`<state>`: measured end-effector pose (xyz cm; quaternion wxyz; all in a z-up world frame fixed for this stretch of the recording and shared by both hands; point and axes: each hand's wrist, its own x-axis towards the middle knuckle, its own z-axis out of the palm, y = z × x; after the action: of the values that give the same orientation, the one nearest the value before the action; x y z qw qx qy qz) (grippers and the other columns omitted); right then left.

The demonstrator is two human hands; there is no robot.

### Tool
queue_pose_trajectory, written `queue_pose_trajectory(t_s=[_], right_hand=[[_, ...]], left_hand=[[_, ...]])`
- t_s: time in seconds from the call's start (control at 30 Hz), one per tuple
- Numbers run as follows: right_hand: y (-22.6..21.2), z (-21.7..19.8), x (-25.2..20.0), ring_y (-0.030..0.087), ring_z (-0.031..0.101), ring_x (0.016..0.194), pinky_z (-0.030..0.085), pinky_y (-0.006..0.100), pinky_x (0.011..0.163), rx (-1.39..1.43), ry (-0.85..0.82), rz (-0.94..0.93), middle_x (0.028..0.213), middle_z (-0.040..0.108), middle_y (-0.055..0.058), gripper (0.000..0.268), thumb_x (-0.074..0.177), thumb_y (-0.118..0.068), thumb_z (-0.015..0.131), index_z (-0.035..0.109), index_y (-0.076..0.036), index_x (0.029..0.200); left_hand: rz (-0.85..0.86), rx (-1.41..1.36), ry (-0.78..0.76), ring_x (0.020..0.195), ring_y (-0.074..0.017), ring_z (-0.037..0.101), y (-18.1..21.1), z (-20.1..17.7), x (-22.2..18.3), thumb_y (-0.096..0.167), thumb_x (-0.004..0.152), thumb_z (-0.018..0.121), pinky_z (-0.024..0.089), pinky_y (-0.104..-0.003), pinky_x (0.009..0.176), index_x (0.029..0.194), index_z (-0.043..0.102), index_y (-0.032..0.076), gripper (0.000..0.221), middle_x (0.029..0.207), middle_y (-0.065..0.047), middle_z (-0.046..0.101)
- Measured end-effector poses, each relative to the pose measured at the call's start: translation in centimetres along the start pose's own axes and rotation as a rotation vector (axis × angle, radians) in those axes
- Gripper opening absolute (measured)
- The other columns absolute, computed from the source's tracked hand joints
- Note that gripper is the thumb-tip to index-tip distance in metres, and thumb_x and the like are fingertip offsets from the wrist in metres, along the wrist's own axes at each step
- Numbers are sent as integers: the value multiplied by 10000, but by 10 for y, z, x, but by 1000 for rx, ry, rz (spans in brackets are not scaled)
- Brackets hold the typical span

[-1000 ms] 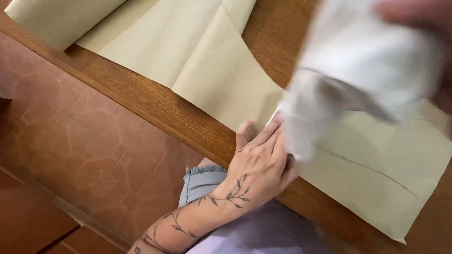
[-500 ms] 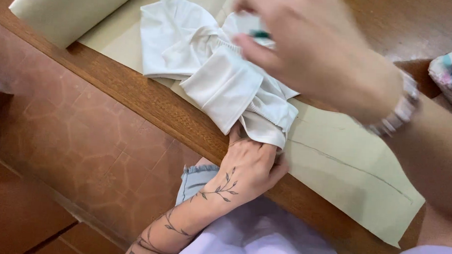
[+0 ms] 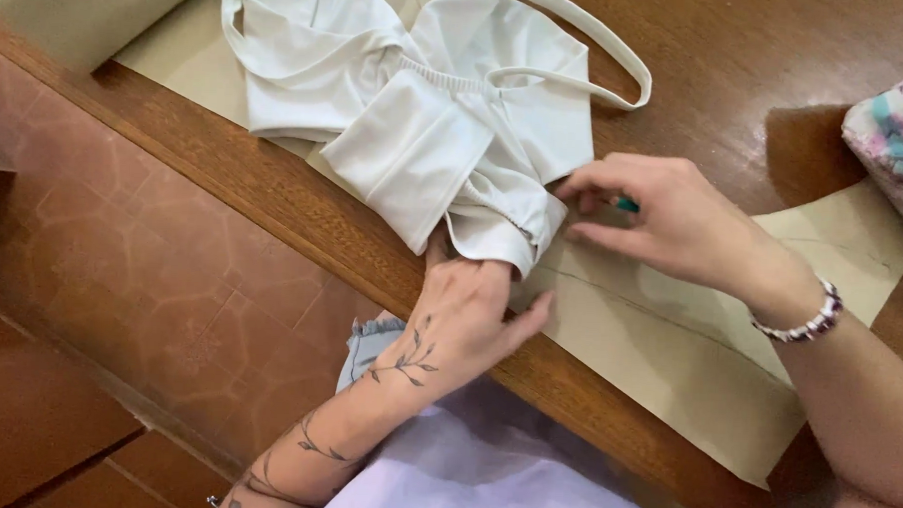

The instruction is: The person is tracing the outline of a white garment onto brown pattern paper using a pencil to create a sewing pattern.

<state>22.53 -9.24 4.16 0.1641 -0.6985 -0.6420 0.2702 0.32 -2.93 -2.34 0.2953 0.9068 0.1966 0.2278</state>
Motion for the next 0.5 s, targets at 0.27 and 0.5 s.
queue_pose_trajectory(t_s=[0.27,0.5], right_hand=[[-4,-4,23,84,572,795,428,235,645,162,-72,-60,961,700,-50,247,828,-175,798,742,-180,1068],[-3,-7,30,69,567,757,458,223,612,219,-130,-196,957,714,-65,211,852,-78,734,688,-144,1047]], left_hand=[[-204,17,-45,507,-371,519,-11,19,-5,419,867,732,438,-490,599,768,494,54,447,555,-78,544],[-146,-23,56,531,-353,487,-15,12,4,368,877,726,404,-459,522,837,544,14,400,608,-100,496]])
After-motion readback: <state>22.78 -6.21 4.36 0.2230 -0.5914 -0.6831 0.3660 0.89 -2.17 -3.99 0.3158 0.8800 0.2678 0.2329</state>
